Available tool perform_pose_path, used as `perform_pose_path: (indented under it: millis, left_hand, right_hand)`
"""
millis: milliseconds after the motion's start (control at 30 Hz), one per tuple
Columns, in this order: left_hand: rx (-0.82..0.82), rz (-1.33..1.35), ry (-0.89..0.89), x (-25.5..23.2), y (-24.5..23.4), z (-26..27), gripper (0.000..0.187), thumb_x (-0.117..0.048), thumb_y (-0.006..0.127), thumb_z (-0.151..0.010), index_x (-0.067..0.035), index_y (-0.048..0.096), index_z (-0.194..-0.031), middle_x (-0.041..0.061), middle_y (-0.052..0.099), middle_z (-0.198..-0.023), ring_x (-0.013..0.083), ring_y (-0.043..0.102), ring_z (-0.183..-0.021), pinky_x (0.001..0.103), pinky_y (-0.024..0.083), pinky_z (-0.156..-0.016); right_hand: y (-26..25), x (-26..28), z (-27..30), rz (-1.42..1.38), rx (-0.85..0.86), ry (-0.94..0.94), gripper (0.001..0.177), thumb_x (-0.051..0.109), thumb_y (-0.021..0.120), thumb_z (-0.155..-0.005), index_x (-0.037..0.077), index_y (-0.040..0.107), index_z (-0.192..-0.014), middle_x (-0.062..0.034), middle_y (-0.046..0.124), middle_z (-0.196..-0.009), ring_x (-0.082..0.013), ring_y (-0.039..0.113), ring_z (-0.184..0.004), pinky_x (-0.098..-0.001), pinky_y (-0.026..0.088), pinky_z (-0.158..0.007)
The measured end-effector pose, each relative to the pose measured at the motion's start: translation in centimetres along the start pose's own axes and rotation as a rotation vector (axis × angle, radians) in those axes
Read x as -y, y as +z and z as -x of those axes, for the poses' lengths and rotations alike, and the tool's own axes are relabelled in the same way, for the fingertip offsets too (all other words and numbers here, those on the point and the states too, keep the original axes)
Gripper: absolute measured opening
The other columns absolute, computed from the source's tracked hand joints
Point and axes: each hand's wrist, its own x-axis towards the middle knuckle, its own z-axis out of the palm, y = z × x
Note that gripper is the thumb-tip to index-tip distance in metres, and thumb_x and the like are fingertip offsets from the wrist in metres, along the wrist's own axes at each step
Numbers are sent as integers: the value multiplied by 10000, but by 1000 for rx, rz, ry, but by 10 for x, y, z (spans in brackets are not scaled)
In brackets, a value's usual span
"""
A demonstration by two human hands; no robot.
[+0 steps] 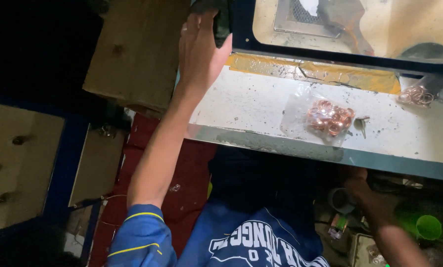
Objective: Sorting small metal rings and using a handheld rotary tool to polish or grind them at a workbench.
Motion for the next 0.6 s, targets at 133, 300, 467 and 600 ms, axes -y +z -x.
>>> perform_pose_path:
  millis: [133,300,467,600]
  left_hand:
    - [59,-198,24,3,16,-20,601,-318,804,-962,-172,432,-1410,250,582,-1354,537,488,-1299,715,376,-1033]
    - [442,-158,-167,17,21,-43,904,-509,808,-1020,-214,171,-1590,297,161,-1646,613,44,-1468,856,84,-1102]
    - [539,-179,-228,29,29,-56,881,-699,672,-1034,-300,138,-1611,257,91,-1673,554,22,-1494,825,108,-1130]
    - [513,-134,-207,29,28,-57,915,-595,807,-950,-298,190,-1557,262,152,-1631,545,106,-1474,779,165,-1121]
  right_hand:
    - [5,1,-9,-84,6,21,626,526,682,-835,229,606,-1381,-47,623,-1445,-302,585,-1361,-438,536,-1017]
    - [27,2,-13,-201,35,48,506,462,613,-907,219,648,-1350,-58,657,-1416,-312,620,-1326,-441,567,-980]
    - [53,0,-10,-337,69,86,417,399,543,-979,208,690,-1320,-69,691,-1386,-323,655,-1292,-445,598,-943]
    - [73,-12,-8,-440,91,121,382,349,486,-1037,198,723,-1295,-79,718,-1363,-332,684,-1265,-448,623,-913]
